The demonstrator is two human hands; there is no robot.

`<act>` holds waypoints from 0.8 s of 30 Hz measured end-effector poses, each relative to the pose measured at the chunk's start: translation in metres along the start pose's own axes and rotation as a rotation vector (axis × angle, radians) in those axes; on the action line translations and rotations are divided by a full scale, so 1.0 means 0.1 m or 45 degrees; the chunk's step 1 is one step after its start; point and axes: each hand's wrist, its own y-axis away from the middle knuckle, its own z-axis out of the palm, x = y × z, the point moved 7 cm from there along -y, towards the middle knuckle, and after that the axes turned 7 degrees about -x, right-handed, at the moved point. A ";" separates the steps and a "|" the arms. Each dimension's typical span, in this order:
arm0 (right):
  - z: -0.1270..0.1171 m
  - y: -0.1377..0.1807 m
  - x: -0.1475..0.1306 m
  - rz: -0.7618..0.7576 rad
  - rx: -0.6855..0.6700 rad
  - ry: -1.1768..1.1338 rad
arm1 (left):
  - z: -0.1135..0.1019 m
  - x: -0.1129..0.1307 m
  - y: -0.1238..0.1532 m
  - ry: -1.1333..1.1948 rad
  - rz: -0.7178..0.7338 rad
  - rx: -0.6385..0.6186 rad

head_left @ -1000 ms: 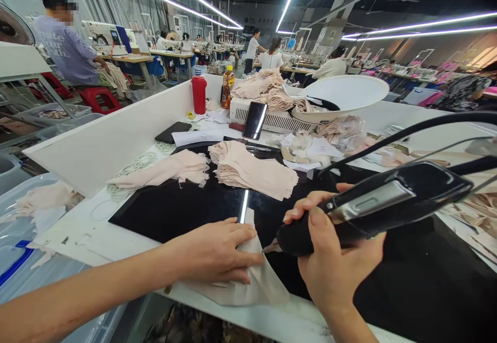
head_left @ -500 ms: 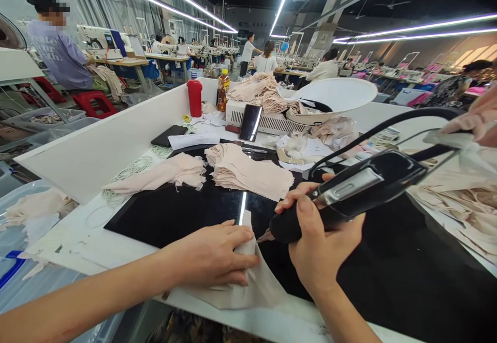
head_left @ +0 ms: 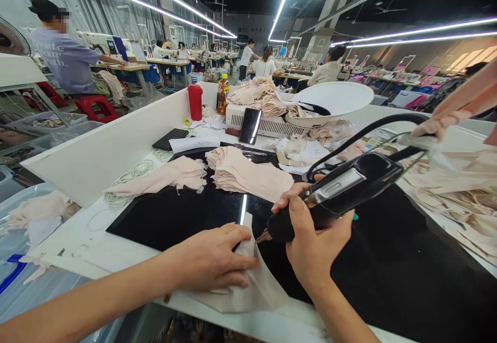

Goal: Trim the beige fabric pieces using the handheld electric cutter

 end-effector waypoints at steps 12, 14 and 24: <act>0.00 -0.08 0.04 -0.019 0.029 -0.017 | 0.06 -0.03 0.00 0.015 -0.033 -0.077; 0.02 -0.09 0.07 -0.018 0.022 -0.018 | 0.06 -0.03 0.00 0.014 -0.030 -0.066; 0.04 -0.10 0.14 -0.011 0.000 0.020 | 0.06 -0.04 -0.01 0.025 -0.047 -0.069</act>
